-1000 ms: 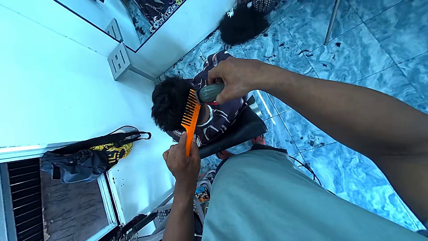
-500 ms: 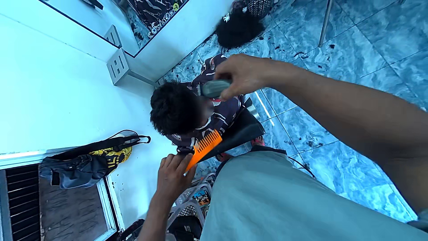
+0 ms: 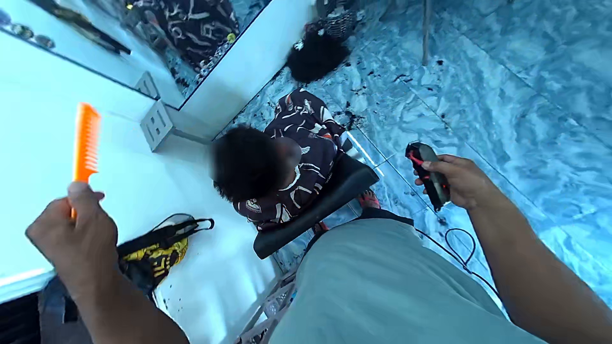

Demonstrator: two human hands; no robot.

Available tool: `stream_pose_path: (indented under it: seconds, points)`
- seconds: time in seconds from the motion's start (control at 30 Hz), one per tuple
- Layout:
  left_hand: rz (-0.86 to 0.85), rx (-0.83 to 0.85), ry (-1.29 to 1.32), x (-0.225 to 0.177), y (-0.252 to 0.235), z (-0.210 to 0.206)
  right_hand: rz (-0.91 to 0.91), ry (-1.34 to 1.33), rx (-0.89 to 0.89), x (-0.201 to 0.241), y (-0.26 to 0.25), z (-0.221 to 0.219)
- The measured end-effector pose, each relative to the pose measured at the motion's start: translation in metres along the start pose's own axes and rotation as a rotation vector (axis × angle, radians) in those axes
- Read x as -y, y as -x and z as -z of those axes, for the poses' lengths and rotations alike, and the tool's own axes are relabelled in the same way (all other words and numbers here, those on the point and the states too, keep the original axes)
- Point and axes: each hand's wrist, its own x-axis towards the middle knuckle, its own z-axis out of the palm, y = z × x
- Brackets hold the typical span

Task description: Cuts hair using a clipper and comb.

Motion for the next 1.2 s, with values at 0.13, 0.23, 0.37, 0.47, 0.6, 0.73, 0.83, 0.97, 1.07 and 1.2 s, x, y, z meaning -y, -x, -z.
stream_pose_path:
  seconds: [0.13,0.23,0.37,0.47,0.6,0.73,0.83,0.97,1.07,1.2]
  points:
    - [-0.142,0.26,0.273,-0.032,0.034,-0.044,-0.007,-0.35,-0.214,-0.058,0.045,-0.004]
    - [-0.371,0.432,0.309,-0.067,0.041,-0.078,0.036,-0.512,-0.281,-0.092,0.079,-0.023]
    - [-0.464,0.45,0.257,-0.097,0.037,-0.1,0.012,-0.577,-0.379,-0.135,0.124,-0.053]
    - [-0.499,0.468,0.187,-0.098,0.024,-0.108,-0.061,-0.531,-0.425,-0.159,0.147,-0.072]
    - [-0.557,0.508,0.18,-0.1,0.0,-0.115,-0.118,-0.43,-0.458,-0.169,0.163,-0.09]
    - [-0.577,0.544,0.203,-0.107,-0.019,-0.119,-0.075,-0.29,-0.334,-0.163,0.156,-0.097]
    - [-0.592,0.569,0.202,-0.11,-0.027,-0.123,-0.02,-0.184,-0.24,-0.144,0.141,-0.109]
    - [-0.563,0.532,0.242,-0.108,-0.03,-0.126,0.121,-0.091,-0.086,-0.115,0.121,-0.121]
    - [-0.375,0.276,0.257,-0.089,-0.001,-0.096,0.164,-0.121,-0.023,-0.091,0.102,-0.126]
    - [-0.383,0.321,0.186,-0.079,0.117,-0.096,0.275,-0.361,0.149,-0.059,0.081,-0.129]
